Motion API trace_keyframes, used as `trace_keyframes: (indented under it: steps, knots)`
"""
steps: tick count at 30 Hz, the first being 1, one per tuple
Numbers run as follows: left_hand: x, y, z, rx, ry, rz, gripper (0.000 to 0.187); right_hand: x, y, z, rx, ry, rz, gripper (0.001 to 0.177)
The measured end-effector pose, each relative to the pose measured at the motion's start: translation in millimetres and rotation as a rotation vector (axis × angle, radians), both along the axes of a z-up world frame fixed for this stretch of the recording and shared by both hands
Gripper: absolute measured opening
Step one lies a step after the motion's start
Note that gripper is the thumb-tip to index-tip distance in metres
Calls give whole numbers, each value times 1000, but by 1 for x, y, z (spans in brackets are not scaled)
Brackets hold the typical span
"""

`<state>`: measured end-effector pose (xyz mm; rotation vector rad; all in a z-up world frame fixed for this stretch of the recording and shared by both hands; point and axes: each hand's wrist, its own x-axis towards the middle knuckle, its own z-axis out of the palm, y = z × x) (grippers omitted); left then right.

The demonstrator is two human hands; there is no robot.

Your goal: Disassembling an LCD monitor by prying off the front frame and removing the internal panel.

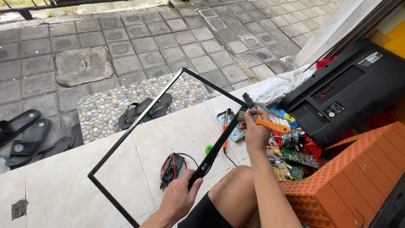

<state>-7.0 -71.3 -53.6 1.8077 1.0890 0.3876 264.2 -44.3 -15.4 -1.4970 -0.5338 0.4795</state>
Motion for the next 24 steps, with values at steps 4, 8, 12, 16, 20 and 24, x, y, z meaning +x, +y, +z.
trace_keyframes:
  steps: [4,8,12,16,20,24]
  knots:
    - [-11,2,-19,199,41,-17,23,12,-8,-2,66,-9,-29,15]
    - [-24,11,-36,394,117,-107,24,17,-17,-8,86,193,-178,13]
    - [-33,21,-38,476,149,-224,20,15,-30,-10,156,230,-71,18]
    - [-43,42,-40,539,164,-283,21,16,-41,6,202,282,176,24]
    - [-59,61,-48,613,194,-310,21,3,-51,36,167,348,232,37]
    - [-57,76,-40,589,136,-236,22,-33,-62,49,430,242,379,31]
